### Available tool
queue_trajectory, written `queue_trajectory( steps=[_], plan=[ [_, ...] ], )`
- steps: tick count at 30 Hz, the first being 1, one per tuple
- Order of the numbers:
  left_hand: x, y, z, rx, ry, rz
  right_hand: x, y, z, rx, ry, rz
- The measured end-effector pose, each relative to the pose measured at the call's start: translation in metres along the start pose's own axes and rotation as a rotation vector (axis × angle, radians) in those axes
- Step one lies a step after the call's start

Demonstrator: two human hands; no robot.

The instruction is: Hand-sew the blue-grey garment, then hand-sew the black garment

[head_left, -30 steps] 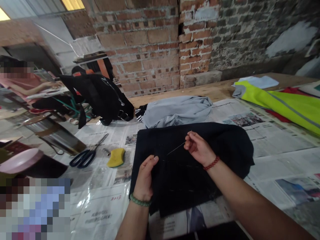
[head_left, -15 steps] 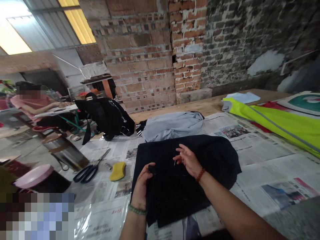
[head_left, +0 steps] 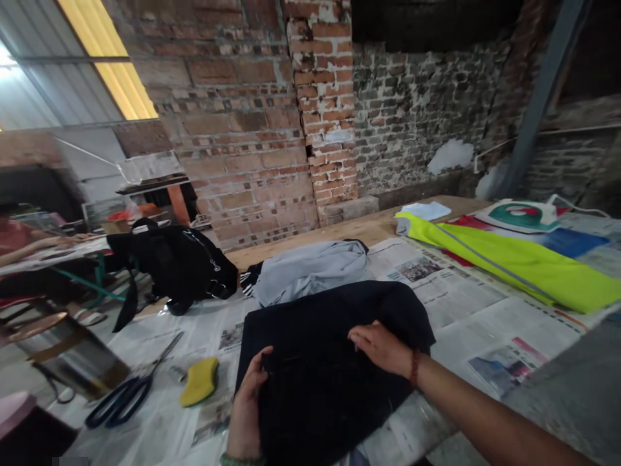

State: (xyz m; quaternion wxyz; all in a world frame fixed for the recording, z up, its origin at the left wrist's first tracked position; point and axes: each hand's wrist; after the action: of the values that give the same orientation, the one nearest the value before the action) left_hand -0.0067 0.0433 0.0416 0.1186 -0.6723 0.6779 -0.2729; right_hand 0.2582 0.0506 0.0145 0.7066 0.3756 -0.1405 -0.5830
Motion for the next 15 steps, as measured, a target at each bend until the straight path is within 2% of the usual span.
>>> queue_trajectory(
  steps=[3, 5, 11, 15],
  plan=[
    [0.003, -0.001, -0.001, -0.001, -0.010, -0.004, 0.011, -0.010, -0.002, 0.237, 0.044, -0.002],
    [0.006, -0.002, -0.002, -0.012, -0.022, -0.018, 0.015, -0.014, -0.007, 0.253, 0.035, -0.043],
    [0.009, -0.002, -0.004, 0.004, -0.128, -0.100, 0.018, -0.006, -0.038, 0.252, -0.062, -0.291],
    [0.006, 0.002, -0.003, 0.067, -0.136, -0.097, 0.018, -0.009, -0.056, 0.284, -0.026, -0.388]
  ],
)
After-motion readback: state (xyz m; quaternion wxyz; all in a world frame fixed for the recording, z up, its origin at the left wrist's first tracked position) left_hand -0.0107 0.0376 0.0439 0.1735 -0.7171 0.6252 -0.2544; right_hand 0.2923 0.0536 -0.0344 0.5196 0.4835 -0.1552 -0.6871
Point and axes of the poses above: each hand's wrist, its own x-axis away from the middle knuckle, its own y-axis out of the back of the hand, z = x × y, and after that the axes turned 3 degrees about z, right-handed
